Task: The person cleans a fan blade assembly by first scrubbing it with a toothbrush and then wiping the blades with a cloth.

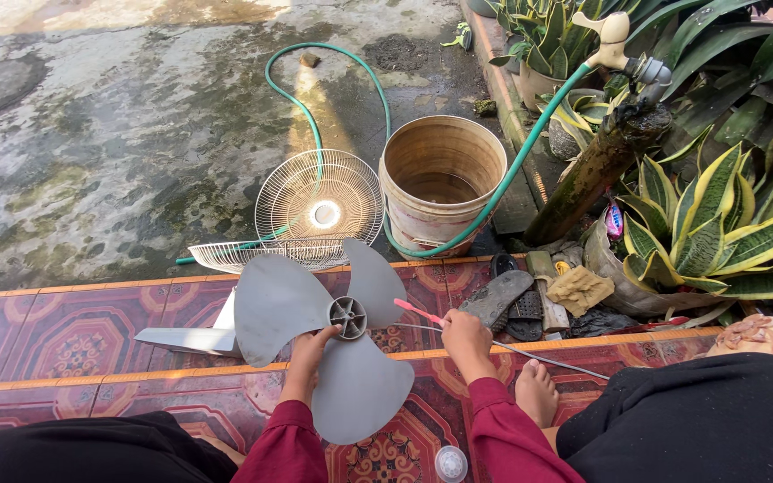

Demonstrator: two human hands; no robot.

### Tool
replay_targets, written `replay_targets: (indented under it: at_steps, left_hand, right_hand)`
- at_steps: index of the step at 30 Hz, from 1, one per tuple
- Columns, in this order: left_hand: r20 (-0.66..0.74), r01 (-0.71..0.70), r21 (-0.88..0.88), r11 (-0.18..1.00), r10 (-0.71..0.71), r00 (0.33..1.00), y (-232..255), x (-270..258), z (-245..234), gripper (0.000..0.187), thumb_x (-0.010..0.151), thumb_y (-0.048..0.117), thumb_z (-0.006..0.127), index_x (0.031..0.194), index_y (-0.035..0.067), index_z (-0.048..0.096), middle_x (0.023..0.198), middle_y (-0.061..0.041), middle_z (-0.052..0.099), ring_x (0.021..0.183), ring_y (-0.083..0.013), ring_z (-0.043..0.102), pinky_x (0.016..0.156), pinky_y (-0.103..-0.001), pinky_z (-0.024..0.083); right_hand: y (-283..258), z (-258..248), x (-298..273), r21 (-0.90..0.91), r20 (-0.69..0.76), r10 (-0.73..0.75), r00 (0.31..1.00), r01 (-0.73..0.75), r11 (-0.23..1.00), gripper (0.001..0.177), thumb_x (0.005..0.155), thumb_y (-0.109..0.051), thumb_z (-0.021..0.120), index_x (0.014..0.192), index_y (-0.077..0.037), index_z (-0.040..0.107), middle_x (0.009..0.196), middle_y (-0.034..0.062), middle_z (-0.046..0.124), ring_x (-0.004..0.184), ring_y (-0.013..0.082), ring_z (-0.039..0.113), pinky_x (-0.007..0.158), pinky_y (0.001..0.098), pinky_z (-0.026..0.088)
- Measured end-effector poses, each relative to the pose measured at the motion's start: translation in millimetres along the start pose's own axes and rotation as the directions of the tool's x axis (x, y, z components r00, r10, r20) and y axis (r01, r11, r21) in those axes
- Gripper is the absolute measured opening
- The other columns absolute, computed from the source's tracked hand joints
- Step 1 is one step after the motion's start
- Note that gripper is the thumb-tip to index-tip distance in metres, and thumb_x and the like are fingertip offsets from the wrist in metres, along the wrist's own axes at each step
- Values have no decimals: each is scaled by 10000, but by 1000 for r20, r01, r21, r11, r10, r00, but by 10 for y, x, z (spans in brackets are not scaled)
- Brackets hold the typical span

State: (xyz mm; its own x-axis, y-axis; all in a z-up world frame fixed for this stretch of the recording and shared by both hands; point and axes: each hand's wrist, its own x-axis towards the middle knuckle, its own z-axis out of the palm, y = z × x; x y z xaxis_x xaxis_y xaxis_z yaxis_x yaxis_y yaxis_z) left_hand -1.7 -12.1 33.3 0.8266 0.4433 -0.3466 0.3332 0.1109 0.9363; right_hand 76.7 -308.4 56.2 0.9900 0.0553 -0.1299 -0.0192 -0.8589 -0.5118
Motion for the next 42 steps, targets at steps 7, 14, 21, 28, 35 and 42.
replay_targets:
  at_steps: [7,14,21,28,35,42]
  left_hand:
    - [-7,45,-10,999,-45,999,-50,51,47,578,727,263,799,1227,7,661,1187,-79,693,1117,-187,582,1007,-313,392]
    - [-41,75,-142,987,-82,996,-261,197,-147,505,769,294,797,1139,-41,720,1086,-84,672,1000,-195,568,935,-341,423]
    - [-27,32,-107,994,-35,999,-152,77,-22,493,711,303,833,1094,15,721,1097,-63,692,1005,-169,592,902,-311,451]
    - [-90,295,191,936,-282,955,-107,16,38,604,721,434,851,1158,28,759,1146,-63,696,1057,-160,618,922,-326,464]
    - [-86,122,333,935,-98,991,-327,104,140,619,772,481,792,1062,-66,764,1045,-173,763,965,-222,671,879,-339,497]
    - [-176,168,55,984,-156,972,-204,131,-1,556,740,385,843,1064,-55,737,1044,-113,721,927,-194,631,845,-353,498]
  right_hand:
    - [-390,-28,-70,326,269,-117,956,24,945,210,906,-305,698,980,-119,761,860,118,778,839,304,762,763,404,564]
    - [-69,-309,26,-71,147,157,977,-148,986,191,950,-346,670,999,-204,787,962,92,759,960,314,714,827,462,532]
    - [-668,-299,-149,258,251,-96,963,29,966,192,888,-320,695,1019,-187,738,965,68,783,943,290,753,827,437,571]
    - [-751,-290,-250,137,205,-53,977,25,990,162,899,-324,709,994,-198,749,957,71,779,971,322,722,839,461,545]
    - [-514,-234,-157,-49,6,-111,994,111,993,141,891,-303,717,927,-167,732,931,86,757,947,343,710,797,493,540]
    - [-373,-236,-104,91,170,3,986,-19,996,144,885,-325,731,962,-203,739,934,71,770,947,307,724,806,459,549]
